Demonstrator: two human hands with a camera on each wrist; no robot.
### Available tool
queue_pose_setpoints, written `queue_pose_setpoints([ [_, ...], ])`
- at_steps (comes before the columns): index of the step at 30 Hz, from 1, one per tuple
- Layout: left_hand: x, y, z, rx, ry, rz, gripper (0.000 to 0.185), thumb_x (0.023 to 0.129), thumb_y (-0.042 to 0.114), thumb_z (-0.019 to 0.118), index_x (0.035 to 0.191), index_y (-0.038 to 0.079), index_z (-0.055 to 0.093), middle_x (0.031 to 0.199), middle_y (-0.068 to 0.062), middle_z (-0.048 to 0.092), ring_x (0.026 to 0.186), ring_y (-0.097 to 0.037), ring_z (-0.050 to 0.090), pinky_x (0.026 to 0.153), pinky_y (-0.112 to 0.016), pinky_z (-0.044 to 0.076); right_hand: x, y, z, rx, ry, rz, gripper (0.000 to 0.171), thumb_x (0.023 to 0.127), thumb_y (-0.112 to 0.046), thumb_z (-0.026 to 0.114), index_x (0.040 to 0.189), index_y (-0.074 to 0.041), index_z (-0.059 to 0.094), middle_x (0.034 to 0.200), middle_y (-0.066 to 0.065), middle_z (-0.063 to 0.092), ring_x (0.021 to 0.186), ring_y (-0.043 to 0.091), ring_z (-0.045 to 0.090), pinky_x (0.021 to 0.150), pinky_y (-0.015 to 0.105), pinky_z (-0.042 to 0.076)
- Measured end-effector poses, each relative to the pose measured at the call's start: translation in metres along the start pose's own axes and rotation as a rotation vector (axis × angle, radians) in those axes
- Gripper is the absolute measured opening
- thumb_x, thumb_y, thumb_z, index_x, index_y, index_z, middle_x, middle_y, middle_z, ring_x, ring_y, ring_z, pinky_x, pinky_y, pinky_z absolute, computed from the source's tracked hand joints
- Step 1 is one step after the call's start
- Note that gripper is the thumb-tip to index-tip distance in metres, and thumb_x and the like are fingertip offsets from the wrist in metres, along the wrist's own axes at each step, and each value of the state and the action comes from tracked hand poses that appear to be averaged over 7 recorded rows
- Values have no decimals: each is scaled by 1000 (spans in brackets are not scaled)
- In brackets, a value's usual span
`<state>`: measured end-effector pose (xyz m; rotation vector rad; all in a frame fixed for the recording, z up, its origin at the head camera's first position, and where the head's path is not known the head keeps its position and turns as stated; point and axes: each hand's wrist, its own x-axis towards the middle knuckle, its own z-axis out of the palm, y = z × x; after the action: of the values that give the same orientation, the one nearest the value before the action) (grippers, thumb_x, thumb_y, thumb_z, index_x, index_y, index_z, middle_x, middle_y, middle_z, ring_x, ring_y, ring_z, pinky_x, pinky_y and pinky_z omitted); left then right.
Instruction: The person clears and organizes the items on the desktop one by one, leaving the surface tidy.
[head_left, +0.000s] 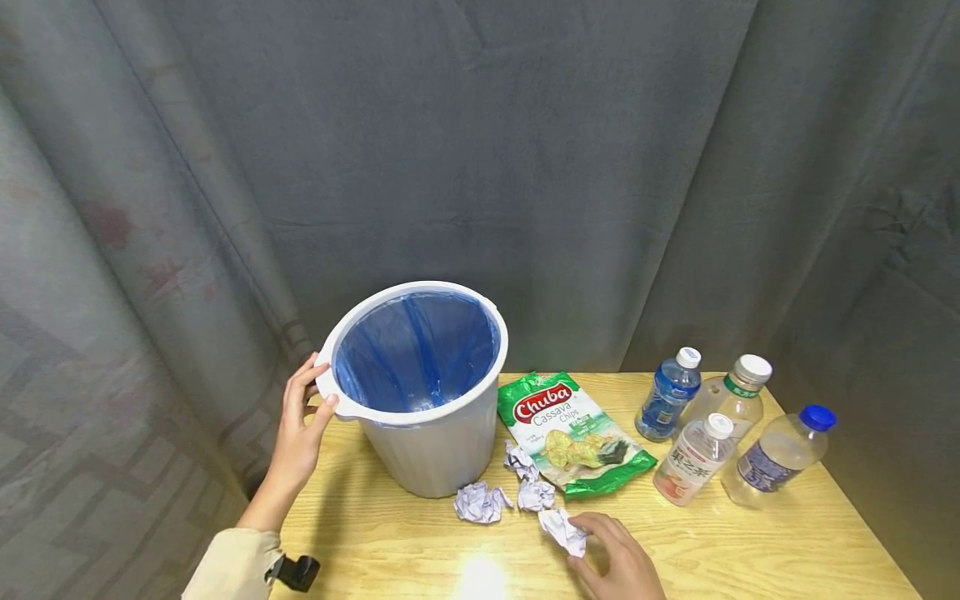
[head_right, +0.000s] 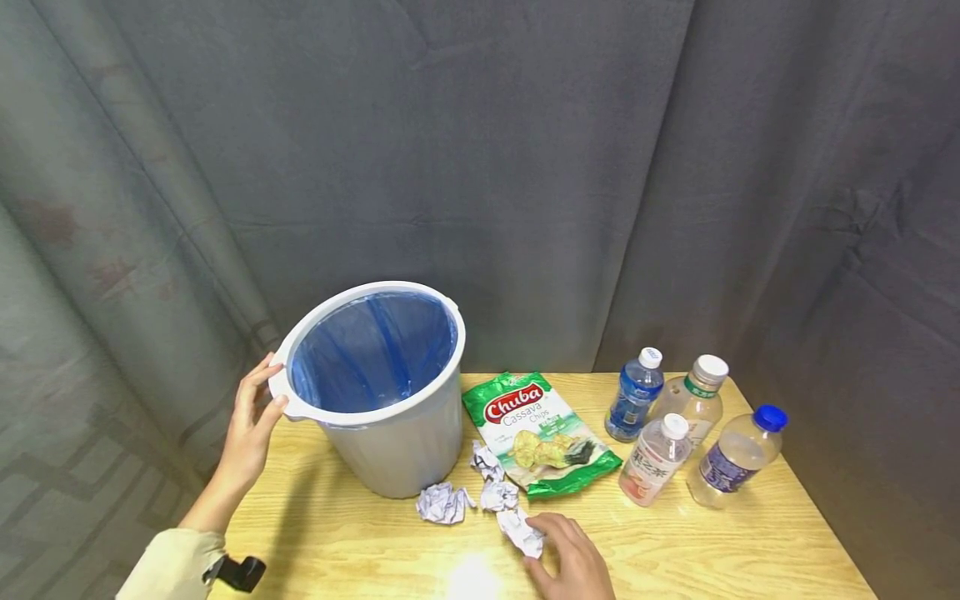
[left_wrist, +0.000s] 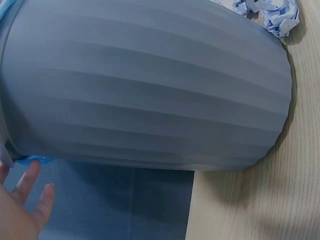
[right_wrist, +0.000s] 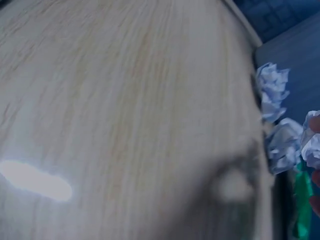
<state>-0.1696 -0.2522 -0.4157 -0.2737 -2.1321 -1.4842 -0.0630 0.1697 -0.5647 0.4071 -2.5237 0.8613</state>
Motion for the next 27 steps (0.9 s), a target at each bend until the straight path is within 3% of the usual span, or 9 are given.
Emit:
queue_pose_setpoints([
  [5,0,1,0,-24,0,6,46,92,-6,56,137,-5,48,152,-6,36,109,-8,48,78,-22,37,12,-5,-12,27,62,-124,62,55,-12,93,112,-18,70,112,-8,67,100,12,63,87,17,44],
  [7,0,1,0,-33,-2,3,45,92,-6,55,137,-4,48,152,-5,36,109,-8,48,77,-23,37,17,-11,-16,62,60,-112,62,57,-10,92,114,-19,69,114,-8,66,103,12,62,91,12,39],
  [10,-1,1,1,-44,1,1,45,93,-5,54,137,-4,47,153,-3,35,109,-9,48,77,-23,37,25,-24,-23,127,50,-43,63,60,-4,91,116,-21,68,116,-7,66,103,10,61,87,19,45],
  [12,-1,1,2,-57,6,2,44,93,-5,53,137,-4,47,154,-10,34,109,-11,47,77,-23,37,31,-34,-27,175,38,19,62,62,-2,90,116,-23,68,116,-7,66,102,8,60,80,24,49],
  [15,-1,0,4,-69,14,11,44,93,-4,52,137,-5,46,154,-17,32,109,-12,46,78,-22,36,42,-47,-35,249,37,44,60,65,0,88,118,-21,67,116,-5,66,101,9,59,75,30,49],
  [23,-2,0,6,-88,30,21,45,92,-3,51,137,-6,46,154,-18,32,107,-12,46,76,-21,37,77,-69,-57,330,79,10,57,69,1,86,119,-18,67,120,-2,66,107,9,58,90,13,40],
  [27,-1,-1,7,-102,37,25,45,91,-2,51,136,-6,46,154,-15,33,107,-13,46,76,-22,38,97,-73,-66,349,101,-19,56,71,2,85,121,-17,67,121,-1,65,107,8,57,89,13,39],
])
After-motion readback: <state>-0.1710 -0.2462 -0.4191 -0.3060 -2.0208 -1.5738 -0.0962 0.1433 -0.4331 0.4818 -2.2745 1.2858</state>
